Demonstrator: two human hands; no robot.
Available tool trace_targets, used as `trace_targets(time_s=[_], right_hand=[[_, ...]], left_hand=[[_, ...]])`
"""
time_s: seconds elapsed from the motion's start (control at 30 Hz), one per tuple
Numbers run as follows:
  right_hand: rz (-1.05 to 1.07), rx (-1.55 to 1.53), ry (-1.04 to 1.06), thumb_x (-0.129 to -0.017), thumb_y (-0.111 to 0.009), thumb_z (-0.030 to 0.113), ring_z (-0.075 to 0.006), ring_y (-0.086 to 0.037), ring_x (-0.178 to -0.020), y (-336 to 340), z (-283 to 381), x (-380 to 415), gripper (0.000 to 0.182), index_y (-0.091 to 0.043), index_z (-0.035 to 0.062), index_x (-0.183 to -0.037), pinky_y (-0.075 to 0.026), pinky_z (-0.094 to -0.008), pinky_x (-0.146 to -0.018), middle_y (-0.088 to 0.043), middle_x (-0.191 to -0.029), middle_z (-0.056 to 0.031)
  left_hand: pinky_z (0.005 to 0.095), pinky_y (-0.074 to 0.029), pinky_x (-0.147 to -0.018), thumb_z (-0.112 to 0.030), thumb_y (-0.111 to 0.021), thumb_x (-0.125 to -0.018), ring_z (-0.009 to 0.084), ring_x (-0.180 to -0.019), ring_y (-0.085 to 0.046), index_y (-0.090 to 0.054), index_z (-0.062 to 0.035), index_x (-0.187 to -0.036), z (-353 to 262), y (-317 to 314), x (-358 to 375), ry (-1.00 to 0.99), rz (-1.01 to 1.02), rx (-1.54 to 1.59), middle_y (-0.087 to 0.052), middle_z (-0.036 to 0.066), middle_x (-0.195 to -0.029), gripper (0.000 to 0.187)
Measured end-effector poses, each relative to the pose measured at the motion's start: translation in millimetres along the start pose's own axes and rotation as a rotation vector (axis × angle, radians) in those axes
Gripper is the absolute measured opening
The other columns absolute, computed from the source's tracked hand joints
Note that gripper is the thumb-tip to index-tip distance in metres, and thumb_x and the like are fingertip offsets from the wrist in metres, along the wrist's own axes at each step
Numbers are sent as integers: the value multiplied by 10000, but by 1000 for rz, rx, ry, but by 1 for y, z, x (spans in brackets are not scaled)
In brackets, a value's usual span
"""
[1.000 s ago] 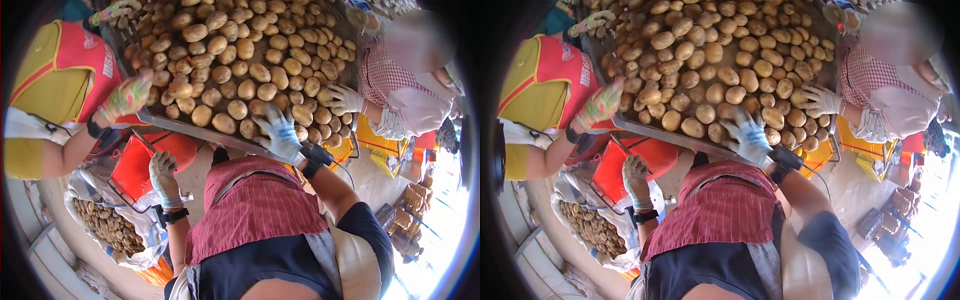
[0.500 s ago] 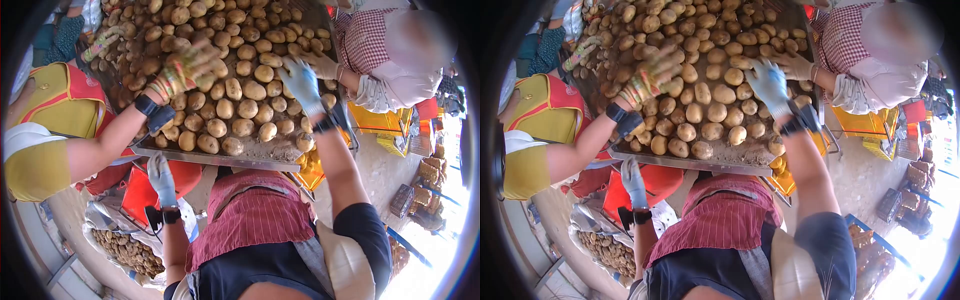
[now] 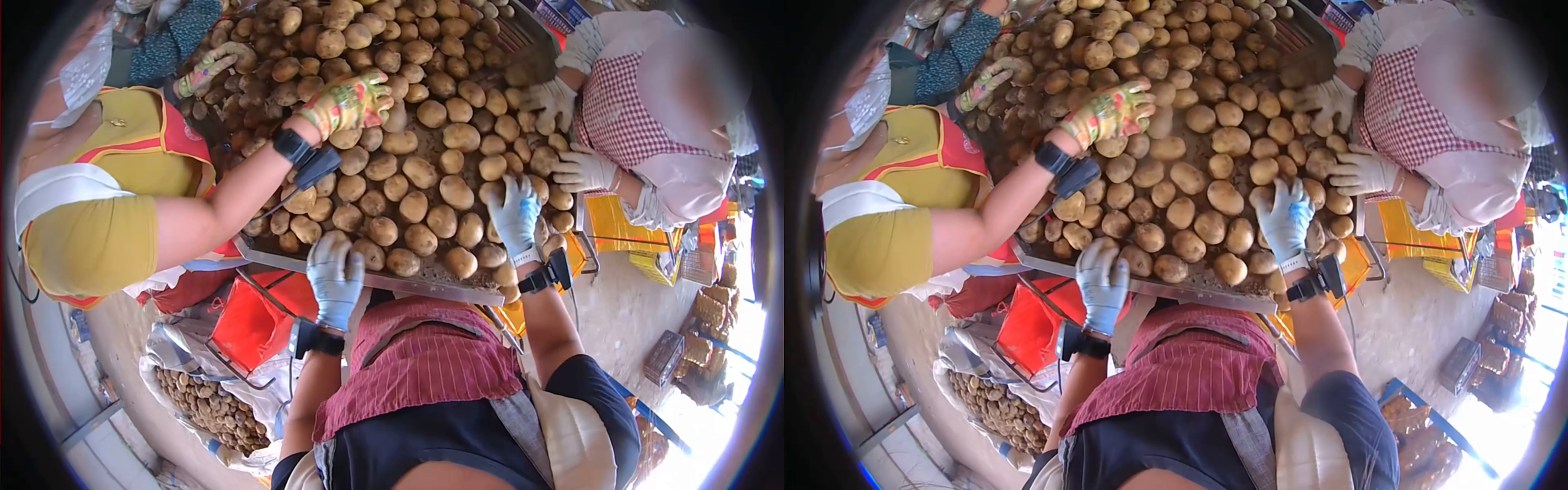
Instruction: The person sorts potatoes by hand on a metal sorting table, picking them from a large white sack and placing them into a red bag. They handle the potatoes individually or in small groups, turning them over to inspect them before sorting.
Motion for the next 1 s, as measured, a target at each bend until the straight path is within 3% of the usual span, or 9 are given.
trace_targets(time_s=[0.17, 0.23, 0.47, 0.57, 0.67, 0.77, 0.87, 0.93, 1.0], right_hand=[[-121, -304, 406, -842, -625, 286, -358, -526, -1150, 25, 126, -75, 364, -625, 109, -1160, -392, -514, -971, -576, -1209, -144], [130, -411, 297, -846, -619, 298, -359, -494, -1214, -9, 158, -124, 403, -602, 145, -1219, -381, -530, -995, -552, -1257, -136], [476, -228, 448, -851, -654, 463, -377, -401, -1323, -33, 198, -91, 642, -487, 218, -1421, -214, -646, -1119, -97, -1617, -148], [342, -213, 486, -841, -658, 460, -355, -351, -1356, -32, 150, -28, 601, -524, 202, -1367, -252, -678, -1058, -339, -1494, -142], [291, -108, 359, -876, -618, 373, -305, -286, -1403, -13, 92, -6, 533, -493, 214, -1369, -275, -665, -1051, -365, -1492, -73], [277, -45, 382, -858, -627, 351, -402, -340, -1362, -14, 38, -2, 553, -494, 223, -1379, -284, -652, -1052, -362, -1493, -127], [128, 112, 322, -862, -612, 318, -413, -421, -1280, -19, 30, -23, 478, -538, 206, -1320, -332, -628, -1010, -427, -1433, -145], [-69, -121, 282, -854, -605, 252, -375, -475, -1215, -8, 48, -53, 314, -625, 141, -1148, -386, -570, -947, -515, -1347, -143], [-12, -426, 404, -854, -565, 145, -386, -482, -1216, 6, 111, -88, 359, -618, 104, -1206, -369, -497, -1025, -541, -1340, -130]], left_hand=[[521, -367, -1038, -255, -689, -816, 416, -1212, -468, -598, -43, -1163, 45, 17, -22, 124, -244, -236, -539, 167, -1298, 417], [526, -329, -1057, -312, -671, -829, 396, -1226, -464, -593, -47, -1191, 40, 12, -28, 114, -224, -401, -529, 166, -1326, 455], [503, -325, -1052, -336, -668, -828, 344, -1222, -482, -613, -79, -1200, 45, 2, -33, 148, -125, -381, -522, 155, -1358, 455], [502, -317, -1061, -339, -660, -833, 342, -1232, -469, -621, -82, -1195, 48, -1, -34, 176, -106, -391, -509, 138, -1374, 446], [501, -310, -1068, -342, -652, -836, 341, -1231, -462, -624, -77, -1188, 45, 0, -36, 198, -110, -404, -503, 124, -1380, 442], [501, -306, -1072, -344, -646, -837, 340, -1223, -462, -625, -72, -1183, 43, 3, -37, 189, -114, -397, -507, 117, -1373, 440], [502, -306, -1073, -347, -641, -838, 335, -1227, -464, -622, -70, -1184, 42, 3, -37, 210, -118, -415, -514, 114, -1359, 444], [505, -309, -1070, -348, -642, -835, 329, -1240, -463, -614, -78, -1197, 42, 3, -36, 249, -103, -416, -512, 115, -1362, 453], [507, -308, -1073, -334, -647, -828, 327, -1243, -468, -611, -88, -1196, 45, 3, -34, 252, -95, -406, -519, 123, -1357, 444]])
Point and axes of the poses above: each hand's wrist, its own x-axis away from the middle knuckle, its own y-axis out of the back of the hand, z = x × y, the point moved 7 cm from there along -x, towards the middle knuckle
